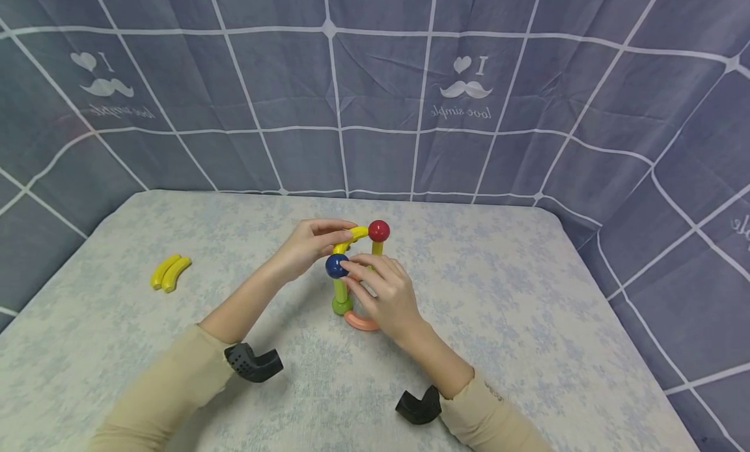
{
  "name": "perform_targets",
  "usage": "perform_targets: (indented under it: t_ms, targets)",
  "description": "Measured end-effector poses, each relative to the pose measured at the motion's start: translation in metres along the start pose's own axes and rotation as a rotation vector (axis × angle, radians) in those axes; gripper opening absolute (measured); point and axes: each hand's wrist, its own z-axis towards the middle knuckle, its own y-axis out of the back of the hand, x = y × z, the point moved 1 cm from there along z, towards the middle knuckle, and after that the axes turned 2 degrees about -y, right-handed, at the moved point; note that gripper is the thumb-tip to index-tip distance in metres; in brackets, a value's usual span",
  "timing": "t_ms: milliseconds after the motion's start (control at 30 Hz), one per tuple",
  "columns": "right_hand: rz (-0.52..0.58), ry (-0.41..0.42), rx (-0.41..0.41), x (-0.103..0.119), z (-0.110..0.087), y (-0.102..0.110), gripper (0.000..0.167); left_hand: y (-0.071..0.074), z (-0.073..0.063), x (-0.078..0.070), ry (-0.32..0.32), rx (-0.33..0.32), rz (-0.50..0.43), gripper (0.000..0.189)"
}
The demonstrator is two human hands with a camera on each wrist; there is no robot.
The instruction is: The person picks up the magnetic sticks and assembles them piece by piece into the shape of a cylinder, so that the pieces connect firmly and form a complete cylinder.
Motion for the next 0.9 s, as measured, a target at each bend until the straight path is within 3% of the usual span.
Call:
perform_targets:
  t_ms: [267, 333, 467, 600, 767, 900]
  targets:
    - [0.044, -0.03, -0.026, -0.005, -0.002, 0.001, 0.02, -0.001, 0.0, 0.003, 0.024, 0.009, -0.021, 0.033]
    - [0.05, -0.073, -0.03, -0.01, -0.001, 0.005, 0.017, -0.001, -0.001, 0.005, 0.024, 0.015, -0.016, 0.035]
    - [0.023, -0.24, 0.037, -0.022, 0.002, 0.017, 0.037, -0.003, -0.009, 0.013, 0.01, 0.003, 0.01, 0.04]
    - [0.039, -0.418, 0.18, -0.032, 0.003, 0.027, 0.044, -0.007, -0.02, 0.027, -0.035, -0.065, -0.002, 0.042]
    - [0.117, -0.509, 0.274, -0.037, 0.003, 0.031, 0.042, -0.013, -0.038, 0.052, -0.09, -0.172, 0.03, 0.036]
    - [0.173, -0.532, 0.267, -0.043, 0.002, 0.032, 0.039, -0.02, -0.053, 0.072, -0.087, -0.129, 0.116, 0.034]
